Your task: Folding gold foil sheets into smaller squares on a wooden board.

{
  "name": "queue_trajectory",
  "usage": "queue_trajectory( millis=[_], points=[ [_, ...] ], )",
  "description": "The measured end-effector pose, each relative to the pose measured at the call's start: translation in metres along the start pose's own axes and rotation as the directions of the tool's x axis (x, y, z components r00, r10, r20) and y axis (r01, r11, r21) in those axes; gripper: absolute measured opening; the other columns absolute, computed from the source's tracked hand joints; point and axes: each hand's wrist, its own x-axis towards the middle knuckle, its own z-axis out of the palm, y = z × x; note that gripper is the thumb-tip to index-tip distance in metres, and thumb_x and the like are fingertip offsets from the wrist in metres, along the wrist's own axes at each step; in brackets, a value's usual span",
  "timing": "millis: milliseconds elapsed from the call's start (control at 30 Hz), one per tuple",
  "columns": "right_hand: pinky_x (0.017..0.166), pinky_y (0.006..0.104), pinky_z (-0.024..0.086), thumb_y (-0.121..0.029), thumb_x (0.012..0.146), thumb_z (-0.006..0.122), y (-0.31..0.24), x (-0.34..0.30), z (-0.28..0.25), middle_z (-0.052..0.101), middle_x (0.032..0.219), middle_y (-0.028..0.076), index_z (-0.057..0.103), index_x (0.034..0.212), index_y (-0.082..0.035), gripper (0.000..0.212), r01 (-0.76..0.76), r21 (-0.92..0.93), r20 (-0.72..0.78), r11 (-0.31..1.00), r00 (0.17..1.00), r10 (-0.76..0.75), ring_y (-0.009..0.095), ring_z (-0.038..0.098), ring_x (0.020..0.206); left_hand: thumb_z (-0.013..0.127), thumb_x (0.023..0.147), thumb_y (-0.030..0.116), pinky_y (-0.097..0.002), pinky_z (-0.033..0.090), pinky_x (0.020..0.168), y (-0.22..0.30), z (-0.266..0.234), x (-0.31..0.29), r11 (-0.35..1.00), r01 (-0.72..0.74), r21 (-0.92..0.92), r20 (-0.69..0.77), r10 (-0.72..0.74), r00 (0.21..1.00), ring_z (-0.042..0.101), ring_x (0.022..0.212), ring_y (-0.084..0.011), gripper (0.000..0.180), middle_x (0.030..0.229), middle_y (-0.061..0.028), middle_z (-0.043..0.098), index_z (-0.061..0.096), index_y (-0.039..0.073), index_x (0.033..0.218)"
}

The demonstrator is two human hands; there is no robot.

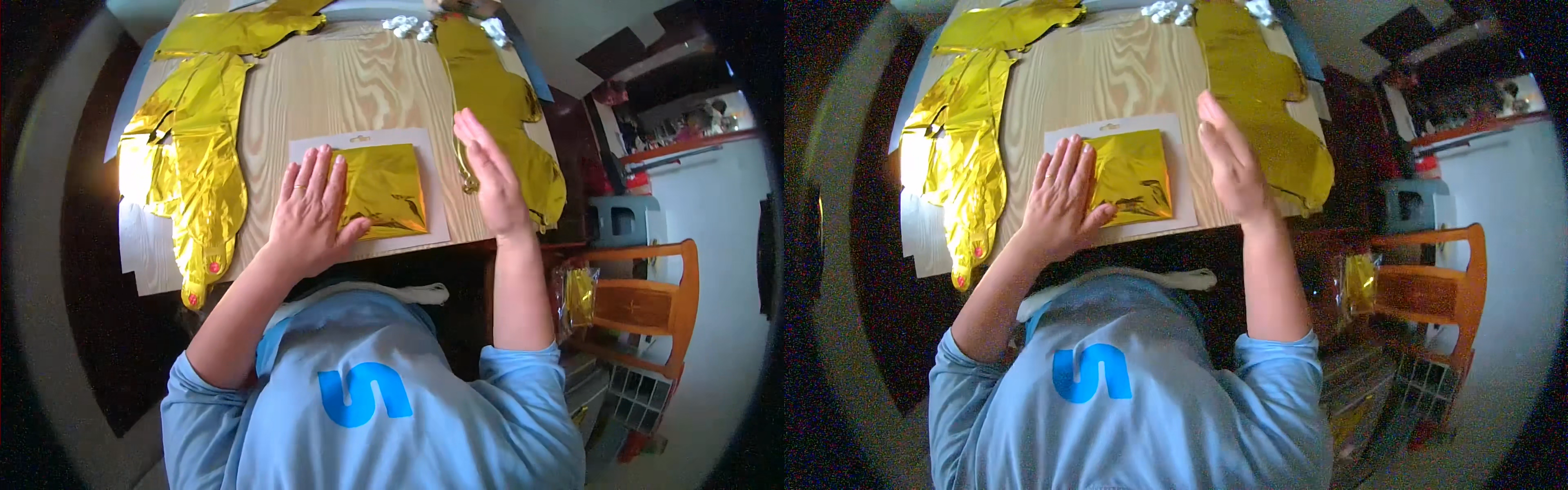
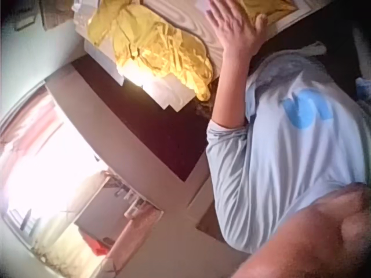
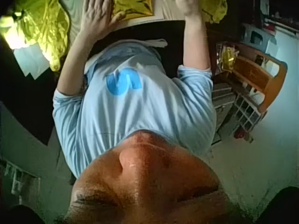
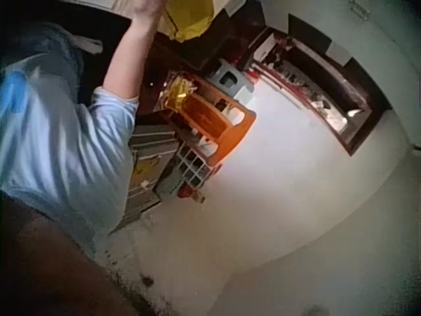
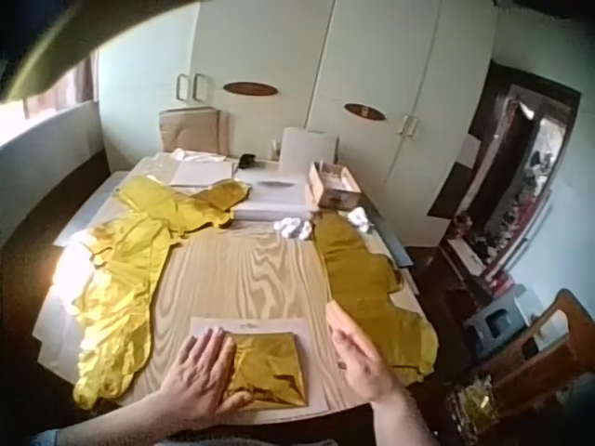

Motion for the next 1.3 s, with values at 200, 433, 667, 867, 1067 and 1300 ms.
queue_trajectory(
  millis=[200,433,667,867,1067,1300],
  points=[
    [0.112,0.0385,0.038,-0.022,0.102,0.053,-0.023,-0.002,0.04,0.052,0.143,0.025,0.048,0.142,0.004,0.048,0.122,-0.49,0.097,0.863,0.992,-0.084,0.033,0.047,0.138,0.04,0.097,0.062,-0.0552,0.016,0.12,0.001,-0.001,0.001,1.0,-0.001,0.018,0.016,0.001,1.0,0.022,0.149,-0.0425,0.087,0.158,-0.0286,0.025,0.027,-0.005,0.152],
    [0.119,0.0574,0.017,-0.037,0.098,0.053,0.032,0.001,0.09,0.028,0.157,0.027,0.031,0.15,0.005,0.07,0.264,-0.846,0.235,0.463,0.965,-0.12,0.04,0.026,0.147,0.047,0.095,0.057,-0.0565,0.016,0.12,0.0,0.0,0.0,0.999,-0.008,-0.037,-0.048,0.006,0.999,0.022,0.148,-0.0431,0.083,0.157,-0.0292,0.026,0.035,-0.005,0.149],
    [0.121,0.0596,0.007,-0.04,0.097,0.043,0.037,-0.004,0.088,0.01,0.164,0.024,0.027,0.154,0.0,0.072,0.281,-0.868,0.28,0.409,0.958,-0.064,0.037,0.011,0.153,0.047,0.097,0.054,-0.058,0.012,0.119,0.033,-0.014,0.026,0.981,-0.002,-0.195,-0.137,-0.025,0.99,0.03,0.146,-0.041,0.081,0.154,-0.0228,0.039,0.032,-0.005,0.151],
    [0.121,0.0593,0.007,-0.042,0.097,0.046,0.031,0.001,0.09,0.017,0.164,0.02,0.027,0.154,0.0,0.073,0.208,-0.882,0.228,0.423,0.974,-0.004,0.036,0.015,0.152,0.042,0.094,0.067,-0.056,0.013,0.12,0.025,0.0,0.019,0.985,0.059,-0.163,-0.096,-0.075,0.993,0.029,0.148,-0.0375,0.093,0.156,-0.0228,0.036,0.03,-0.005,0.152],
    [0.12,0.0601,0.011,-0.047,0.097,0.049,0.019,0.002,0.086,0.022,0.161,0.025,0.027,0.153,0.004,0.078,0.247,-0.872,0.267,0.422,0.964,-0.012,0.038,0.022,0.149,0.046,0.091,0.07,-0.0557,0.012,0.12,0.014,-0.008,0.002,0.989,0.137,-0.053,-0.023,-0.138,0.99,0.023,0.149,-0.0408,0.098,0.157,-0.028,0.029,0.034,-0.008,0.149],
    [0.12,0.0579,0.01,-0.048,0.098,0.05,0.007,0.02,0.063,0.022,0.16,0.026,0.025,0.153,0.005,0.08,0.215,-0.781,0.361,0.586,0.921,0.143,0.039,0.019,0.15,0.044,0.091,0.07,-0.057,0.012,0.12,0.013,-0.013,0.004,0.987,0.137,-0.087,0.045,-0.134,0.99,0.022,0.149,-0.0436,0.097,0.157,-0.0304,0.028,0.034,-0.009,0.148]
  ],
)
